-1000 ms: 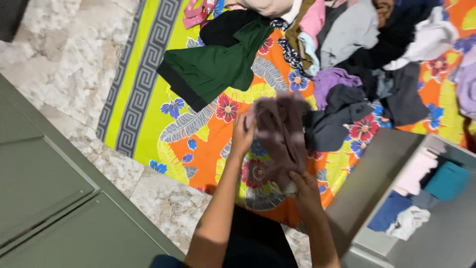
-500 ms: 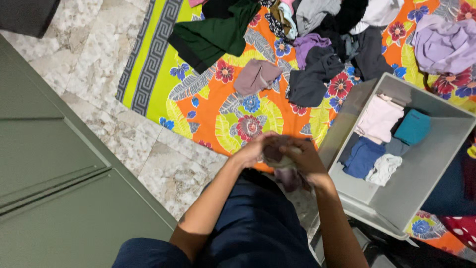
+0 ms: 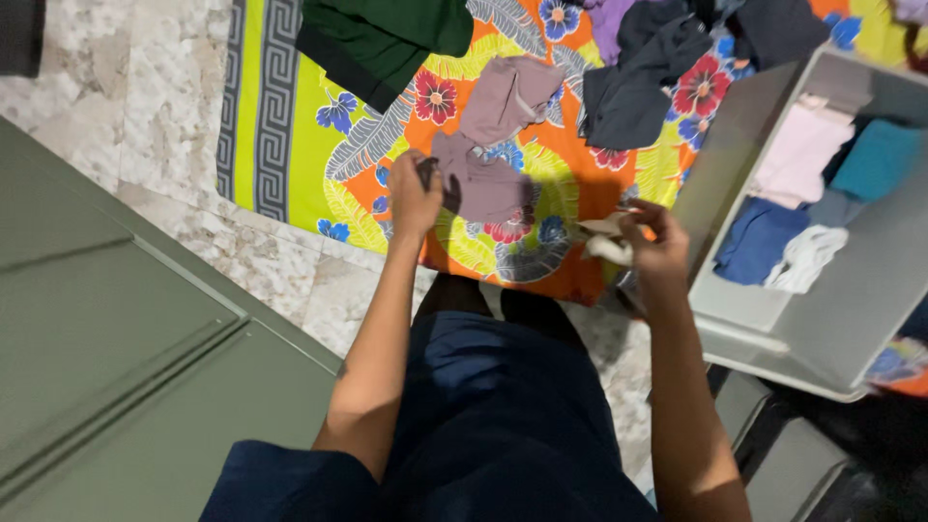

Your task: The person folds several pairs of underwear and places them into a storage bin.

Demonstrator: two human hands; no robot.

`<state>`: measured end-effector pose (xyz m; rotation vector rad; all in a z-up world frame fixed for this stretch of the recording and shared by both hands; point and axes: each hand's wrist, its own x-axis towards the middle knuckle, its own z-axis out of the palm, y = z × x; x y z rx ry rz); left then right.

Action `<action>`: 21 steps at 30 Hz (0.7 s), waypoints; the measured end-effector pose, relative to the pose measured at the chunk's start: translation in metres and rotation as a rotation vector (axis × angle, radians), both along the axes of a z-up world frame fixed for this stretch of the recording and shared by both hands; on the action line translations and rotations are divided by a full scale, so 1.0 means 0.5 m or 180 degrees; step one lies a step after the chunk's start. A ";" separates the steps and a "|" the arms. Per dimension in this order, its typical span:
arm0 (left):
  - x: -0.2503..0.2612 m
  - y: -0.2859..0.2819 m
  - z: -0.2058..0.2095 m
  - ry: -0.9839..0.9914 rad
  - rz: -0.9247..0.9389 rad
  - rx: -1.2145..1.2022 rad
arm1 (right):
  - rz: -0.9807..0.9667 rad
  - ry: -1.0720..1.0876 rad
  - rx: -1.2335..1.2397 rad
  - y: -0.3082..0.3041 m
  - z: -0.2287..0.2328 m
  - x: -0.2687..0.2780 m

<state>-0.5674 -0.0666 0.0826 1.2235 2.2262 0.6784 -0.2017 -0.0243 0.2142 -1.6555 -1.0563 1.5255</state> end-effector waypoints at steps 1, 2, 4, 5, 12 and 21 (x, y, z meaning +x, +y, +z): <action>-0.006 0.012 -0.007 -0.0103 -0.0250 -0.0042 | -0.0153 0.0036 -0.0093 0.008 0.001 -0.011; -0.008 0.019 -0.012 -0.0083 -0.0509 -0.0495 | -0.0218 0.0073 -0.0108 0.010 0.003 -0.021; 0.010 0.050 -0.019 -0.0022 -0.1043 -0.1366 | -0.0360 0.0150 -0.0105 0.011 -0.006 -0.039; 0.021 0.066 -0.017 0.0266 -0.1439 -0.1482 | -0.0426 0.0161 0.0008 0.007 -0.022 -0.049; 0.066 0.128 -0.071 0.1140 -0.2488 -0.1298 | -0.1110 -0.0237 -0.0166 -0.066 -0.235 -0.019; 0.040 0.305 -0.320 0.0756 -0.2079 0.0292 | -0.0995 0.0285 -0.1197 -0.073 -0.473 -0.064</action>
